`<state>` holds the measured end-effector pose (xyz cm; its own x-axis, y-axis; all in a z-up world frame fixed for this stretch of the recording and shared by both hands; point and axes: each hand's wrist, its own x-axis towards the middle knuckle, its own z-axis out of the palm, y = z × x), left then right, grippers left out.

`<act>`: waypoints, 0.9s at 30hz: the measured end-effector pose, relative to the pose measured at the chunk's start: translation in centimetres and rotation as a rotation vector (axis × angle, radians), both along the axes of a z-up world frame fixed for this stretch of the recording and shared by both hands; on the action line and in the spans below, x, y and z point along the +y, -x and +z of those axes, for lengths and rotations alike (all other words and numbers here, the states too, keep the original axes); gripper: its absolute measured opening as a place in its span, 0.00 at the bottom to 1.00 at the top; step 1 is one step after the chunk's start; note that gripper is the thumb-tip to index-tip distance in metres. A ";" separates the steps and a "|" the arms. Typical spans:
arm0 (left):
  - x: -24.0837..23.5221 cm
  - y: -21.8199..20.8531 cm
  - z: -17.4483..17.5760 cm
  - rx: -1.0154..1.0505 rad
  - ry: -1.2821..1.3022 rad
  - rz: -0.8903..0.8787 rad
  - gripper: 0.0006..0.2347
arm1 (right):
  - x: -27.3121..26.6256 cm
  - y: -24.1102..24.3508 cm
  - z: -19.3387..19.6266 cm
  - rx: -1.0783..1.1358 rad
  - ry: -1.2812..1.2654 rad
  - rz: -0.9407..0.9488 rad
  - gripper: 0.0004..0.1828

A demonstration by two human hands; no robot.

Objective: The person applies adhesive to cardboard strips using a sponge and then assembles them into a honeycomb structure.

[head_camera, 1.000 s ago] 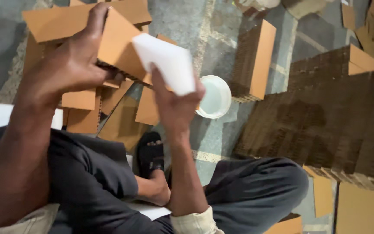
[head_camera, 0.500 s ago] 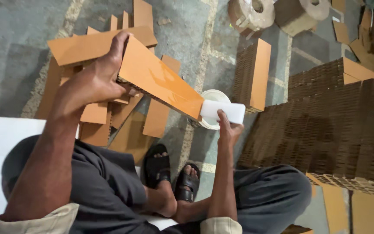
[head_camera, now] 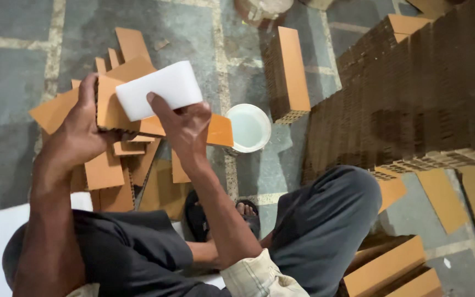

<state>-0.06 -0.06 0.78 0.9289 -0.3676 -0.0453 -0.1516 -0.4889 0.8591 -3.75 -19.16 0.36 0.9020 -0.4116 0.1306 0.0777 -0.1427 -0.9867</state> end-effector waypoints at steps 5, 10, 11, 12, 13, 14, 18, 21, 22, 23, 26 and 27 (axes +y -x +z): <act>0.1 -0.8 -1.6 0.089 0.011 0.047 0.51 | -5.8 -0.2 -5.8 -0.132 -0.070 0.038 0.09; 0.1 -0.6 -1.7 0.089 0.169 -0.008 0.50 | -17.9 3.5 -12.6 -0.046 0.114 -0.129 0.11; 0.1 -0.6 -1.4 0.086 0.164 -0.006 0.50 | -19.5 4.1 -13.5 -0.052 0.047 -0.183 0.12; 0.1 -0.4 -1.3 0.054 0.118 0.000 0.51 | -20.5 4.3 -14.4 -0.057 -0.020 -0.236 0.13; 0.0 -0.4 -1.2 0.022 0.072 0.005 0.51 | -21.1 4.3 -15.0 -0.060 -0.024 -0.233 0.13; 0.2 -0.2 -1.1 0.025 0.065 0.003 0.51 | -21.4 4.8 -15.6 0.005 -0.024 -0.286 0.13; 0.2 -0.2 -0.8 0.051 0.194 -0.048 0.49 | -18.8 4.7 -15.9 -0.074 -0.167 -0.176 0.13; -0.1 -0.1 -0.7 0.045 0.186 -0.022 0.48 | -15.9 3.8 -13.0 -0.099 -0.174 -0.163 0.11; -0.2 -0.2 -0.6 0.047 0.156 -0.017 0.47 | -14.7 3.9 -11.7 -0.096 -0.172 -0.160 0.11; -0.2 0.1 -0.4 0.050 0.157 -0.014 0.47 | -13.4 4.2 -10.5 0.026 -0.105 -0.216 0.12; -0.7 0.4 0.3 -0.007 0.164 -0.043 0.47 | -7.8 2.8 -7.5 -0.183 -0.177 -0.119 0.11; -0.6 0.7 0.4 -0.038 0.127 -0.030 0.46 | -6.2 2.5 -6.4 -0.172 -0.189 -0.104 0.11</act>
<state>-0.73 -0.71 1.22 0.9177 -0.3954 0.0379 -0.1976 -0.3718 0.9070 -6.23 -25.36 -6.04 0.8246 -0.5329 0.1898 0.2408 0.0270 -0.9702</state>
